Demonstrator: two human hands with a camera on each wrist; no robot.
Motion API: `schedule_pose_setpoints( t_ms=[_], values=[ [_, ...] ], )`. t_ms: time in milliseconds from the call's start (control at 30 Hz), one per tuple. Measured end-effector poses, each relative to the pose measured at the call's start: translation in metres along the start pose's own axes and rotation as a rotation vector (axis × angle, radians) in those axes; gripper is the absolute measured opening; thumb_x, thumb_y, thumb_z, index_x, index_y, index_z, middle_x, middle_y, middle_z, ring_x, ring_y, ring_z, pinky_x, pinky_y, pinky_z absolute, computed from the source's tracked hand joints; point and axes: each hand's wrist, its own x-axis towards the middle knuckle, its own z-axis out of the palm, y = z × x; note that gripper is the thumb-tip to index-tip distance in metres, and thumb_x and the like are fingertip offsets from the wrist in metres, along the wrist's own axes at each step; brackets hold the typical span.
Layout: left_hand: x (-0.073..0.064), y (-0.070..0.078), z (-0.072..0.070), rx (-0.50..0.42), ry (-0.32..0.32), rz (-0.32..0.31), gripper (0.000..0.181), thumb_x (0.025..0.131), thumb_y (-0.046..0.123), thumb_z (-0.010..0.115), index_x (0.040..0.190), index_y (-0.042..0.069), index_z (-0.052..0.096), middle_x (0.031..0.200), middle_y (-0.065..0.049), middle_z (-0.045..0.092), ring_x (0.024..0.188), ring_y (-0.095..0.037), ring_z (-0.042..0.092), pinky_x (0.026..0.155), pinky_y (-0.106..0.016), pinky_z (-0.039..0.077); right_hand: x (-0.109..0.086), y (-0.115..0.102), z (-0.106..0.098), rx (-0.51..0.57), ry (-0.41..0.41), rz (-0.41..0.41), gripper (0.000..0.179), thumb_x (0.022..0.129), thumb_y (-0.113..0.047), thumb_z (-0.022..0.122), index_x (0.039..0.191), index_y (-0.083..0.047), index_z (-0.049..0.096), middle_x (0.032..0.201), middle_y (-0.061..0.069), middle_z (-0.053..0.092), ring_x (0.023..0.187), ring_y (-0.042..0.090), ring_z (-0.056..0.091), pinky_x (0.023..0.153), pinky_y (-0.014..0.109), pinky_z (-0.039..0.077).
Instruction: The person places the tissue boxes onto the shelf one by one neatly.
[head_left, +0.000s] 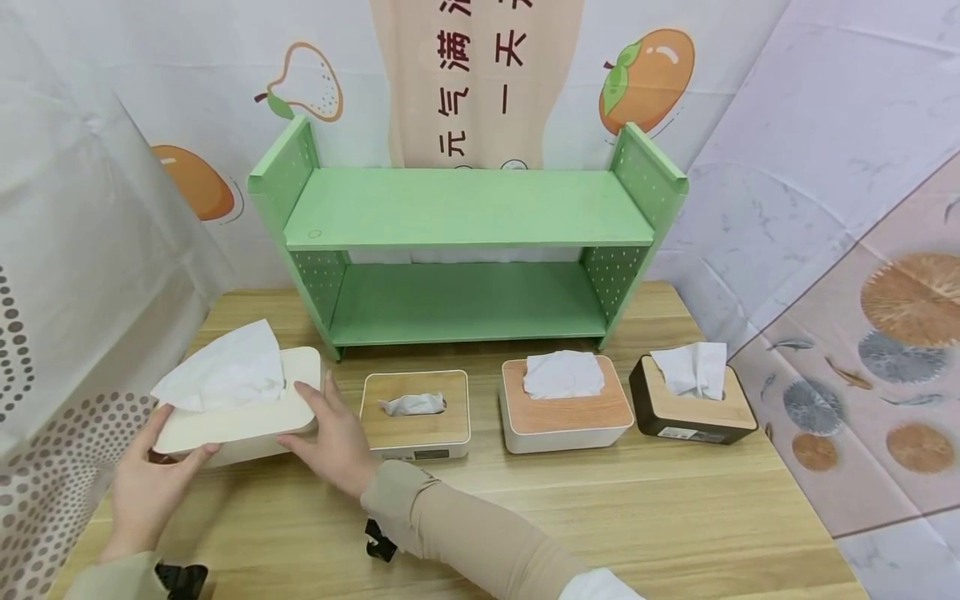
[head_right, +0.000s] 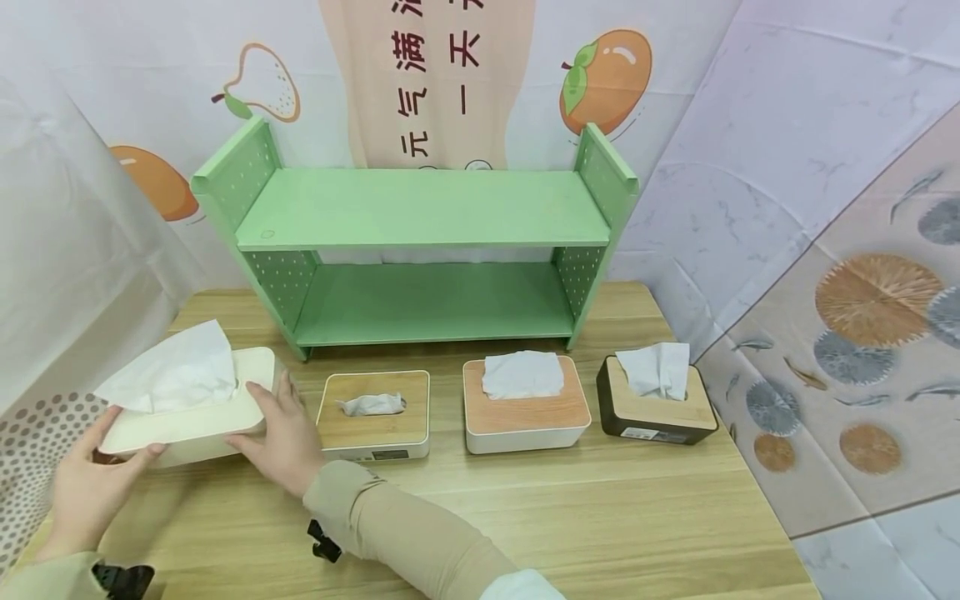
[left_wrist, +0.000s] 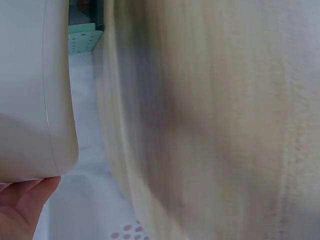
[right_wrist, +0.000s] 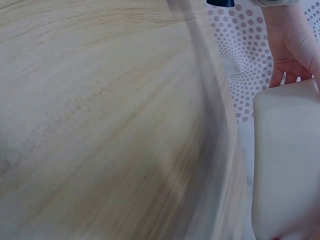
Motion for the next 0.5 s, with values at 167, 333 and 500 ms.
schedule_pose_setpoints(
  t_ms=[167, 333, 500],
  values=[
    [0.000, 0.010, 0.000, 0.023, 0.074, -0.016, 0.078, 0.075, 0.012, 0.080, 0.143, 0.010, 0.042, 0.111, 0.007, 0.051, 0.056, 0.012, 0.043, 0.048, -0.008, 0.038, 0.000, 0.000, -0.006, -0.005, 0.065, -0.044, 0.066, 0.084, -0.039, 0.070, 0.141, -0.019, 0.043, 0.147, 0.026, 0.033, 0.107, 0.022, 0.064, 0.088, 0.016, 0.049],
    [0.000, 0.019, 0.001, 0.012, 0.126, 0.049, 0.078, 0.070, 0.006, 0.083, 0.139, 0.012, 0.048, 0.119, -0.006, 0.056, 0.058, 0.012, 0.041, 0.052, -0.003, 0.036, 0.002, 0.000, -0.016, 0.032, 0.058, -0.047, 0.064, 0.086, -0.040, 0.067, 0.142, -0.020, 0.043, 0.150, 0.025, 0.029, 0.040, -0.005, 0.044, 0.048, 0.006, 0.037],
    [0.002, 0.031, 0.007, -0.095, 0.153, 0.151, 0.075, 0.069, -0.006, 0.080, 0.136, 0.010, 0.052, 0.127, -0.006, 0.056, 0.074, 0.020, 0.048, 0.070, 0.002, 0.040, 0.006, 0.002, -0.032, -0.013, 0.098, -0.116, 0.059, 0.088, -0.037, 0.065, 0.139, -0.016, 0.045, 0.150, 0.026, 0.028, 0.073, 0.007, 0.067, 0.051, 0.009, 0.040]
  ],
)
